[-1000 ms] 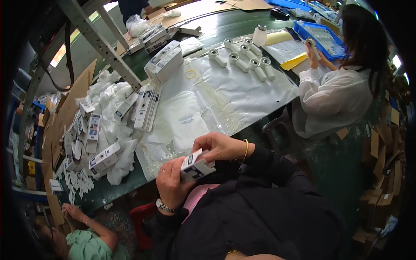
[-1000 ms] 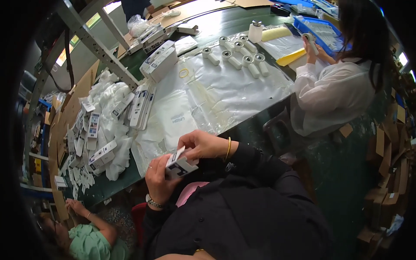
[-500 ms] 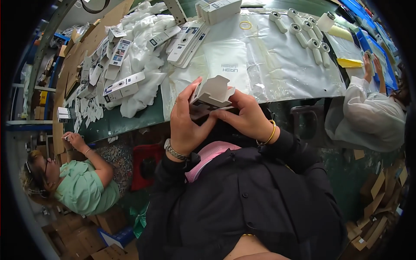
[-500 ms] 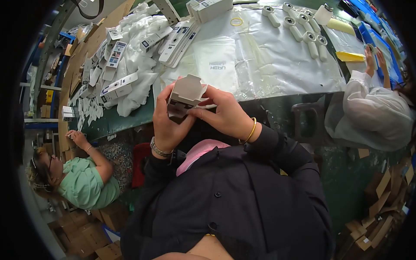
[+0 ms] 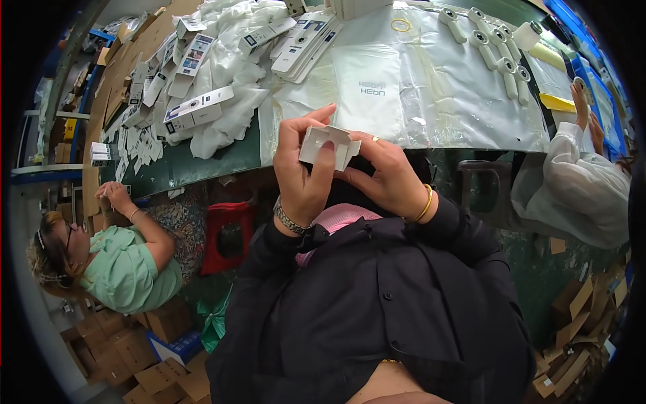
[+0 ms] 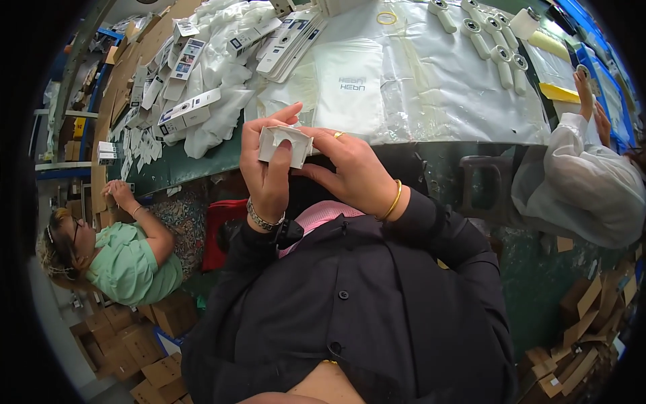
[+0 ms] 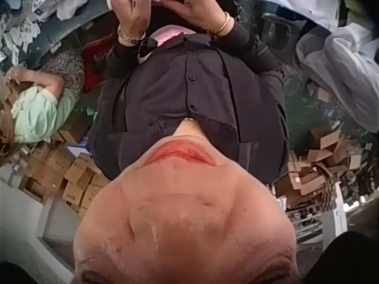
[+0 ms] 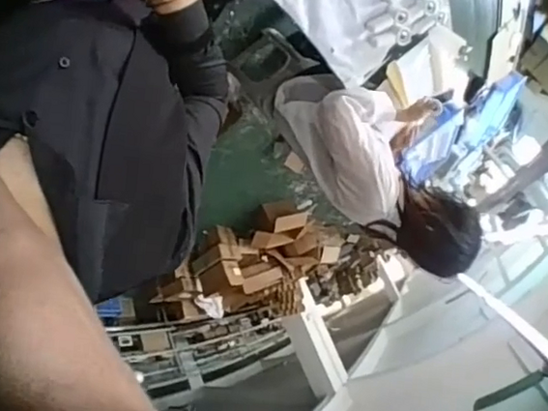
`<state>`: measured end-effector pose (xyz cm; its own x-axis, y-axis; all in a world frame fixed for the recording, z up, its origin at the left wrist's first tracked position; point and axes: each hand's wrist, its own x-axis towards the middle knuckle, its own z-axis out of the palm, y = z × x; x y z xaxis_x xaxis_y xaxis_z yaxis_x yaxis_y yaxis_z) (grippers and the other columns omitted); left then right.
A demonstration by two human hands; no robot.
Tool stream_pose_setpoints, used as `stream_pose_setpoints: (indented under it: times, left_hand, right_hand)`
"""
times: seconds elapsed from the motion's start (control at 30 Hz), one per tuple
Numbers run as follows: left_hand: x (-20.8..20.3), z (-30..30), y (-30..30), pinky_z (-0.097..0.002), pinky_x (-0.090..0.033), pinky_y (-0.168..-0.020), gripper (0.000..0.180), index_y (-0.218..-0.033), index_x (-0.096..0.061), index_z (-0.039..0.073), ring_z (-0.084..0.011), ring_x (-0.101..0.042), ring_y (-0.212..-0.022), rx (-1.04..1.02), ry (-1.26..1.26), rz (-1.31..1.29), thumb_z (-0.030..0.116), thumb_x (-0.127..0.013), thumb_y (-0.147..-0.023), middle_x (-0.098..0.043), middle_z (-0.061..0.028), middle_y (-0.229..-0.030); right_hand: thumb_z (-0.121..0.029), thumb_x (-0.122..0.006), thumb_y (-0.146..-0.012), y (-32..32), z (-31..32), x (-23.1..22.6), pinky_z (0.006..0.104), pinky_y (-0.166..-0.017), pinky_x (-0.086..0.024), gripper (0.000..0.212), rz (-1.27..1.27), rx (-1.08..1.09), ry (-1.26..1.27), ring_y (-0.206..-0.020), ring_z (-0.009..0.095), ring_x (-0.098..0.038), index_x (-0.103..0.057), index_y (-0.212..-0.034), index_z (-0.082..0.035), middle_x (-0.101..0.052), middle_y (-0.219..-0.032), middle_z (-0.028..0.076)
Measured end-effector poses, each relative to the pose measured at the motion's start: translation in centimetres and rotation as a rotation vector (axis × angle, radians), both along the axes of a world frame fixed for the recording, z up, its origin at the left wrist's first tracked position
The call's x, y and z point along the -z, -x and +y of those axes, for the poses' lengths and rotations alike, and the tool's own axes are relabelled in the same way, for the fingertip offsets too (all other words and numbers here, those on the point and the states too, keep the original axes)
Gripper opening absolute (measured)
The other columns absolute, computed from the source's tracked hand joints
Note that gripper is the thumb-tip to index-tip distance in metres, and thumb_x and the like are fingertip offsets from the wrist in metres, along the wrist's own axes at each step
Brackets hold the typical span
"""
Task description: The person folds a cardboard box, inserts a small white device, and sets it aside. Then, they pick up a plastic bag, slide a white sensor into it, and seal the bag by hand.
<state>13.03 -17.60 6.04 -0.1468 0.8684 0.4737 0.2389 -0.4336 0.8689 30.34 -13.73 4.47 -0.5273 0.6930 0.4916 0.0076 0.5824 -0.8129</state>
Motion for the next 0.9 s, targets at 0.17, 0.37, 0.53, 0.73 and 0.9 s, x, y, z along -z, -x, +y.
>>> stream_pose_setpoints:
  times: [0.17,0.37,0.53,0.73,0.9]
  left_hand:
    - [0.0,0.1,0.6,-0.0360,-0.053,-0.093,0.022,-0.100,-0.065,-0.005,-0.0252,-0.069,-0.102,-0.079,-0.019,-0.011,0.007,-0.046,-0.097,-0.076,-0.0222,-0.114]
    - [-0.1,0.4,0.3,-0.0386,-0.052,-0.090,0.027,-0.098,-0.070,-0.004,-0.0304,-0.068,-0.097,-0.164,-0.116,0.134,0.003,-0.044,-0.093,-0.077,-0.0188,-0.107]
    - [0.1,0.9,-0.7,-0.0418,-0.052,-0.091,0.027,-0.100,-0.071,-0.002,-0.0341,-0.067,-0.097,-0.180,-0.268,0.370,0.000,-0.046,-0.089,-0.077,-0.0184,-0.105]
    - [-0.7,1.0,-0.5,-0.0421,-0.051,-0.090,0.032,-0.117,-0.065,0.001,-0.0350,-0.065,-0.099,-0.061,-0.300,0.546,0.002,-0.062,-0.085,-0.072,-0.0186,-0.117]
    - [1.6,0.9,0.7,-0.0424,-0.052,-0.084,0.074,-0.136,-0.049,0.012,-0.0351,-0.065,-0.098,0.086,-0.314,0.426,0.010,-0.084,-0.071,-0.063,-0.0154,-0.121]
  right_hand:
    - [-0.009,-0.076,-0.094,-0.4,0.8,0.1,0.0385,-0.089,-0.055,0.042,-0.025,-0.117,0.012,-0.104,0.032,-0.072,-0.062,-0.132,0.002,-0.071,-0.123,0.016]
    - [-0.009,-0.064,-0.103,-0.7,1.3,-0.7,0.0298,-0.075,-0.054,0.027,0.185,-0.373,0.714,-0.088,0.015,-0.070,-0.060,-0.128,0.000,-0.070,-0.112,0.007]
    - [-0.003,-0.061,-0.102,0.0,1.0,-1.1,0.0234,-0.064,-0.050,0.015,0.322,-0.395,0.958,-0.074,0.008,-0.065,-0.059,-0.117,-0.001,-0.064,-0.102,0.003]
    - [0.002,-0.059,-0.098,-0.3,1.4,-1.3,0.0200,-0.052,-0.045,0.005,0.370,-0.131,0.772,-0.059,0.006,-0.056,-0.058,-0.101,-0.002,-0.061,-0.095,0.003]
    - [0.003,-0.059,-0.097,-1.2,1.7,-2.1,0.0202,-0.048,-0.042,0.005,0.364,-0.095,0.846,-0.056,0.005,-0.053,-0.059,-0.097,-0.002,-0.063,-0.096,0.004]
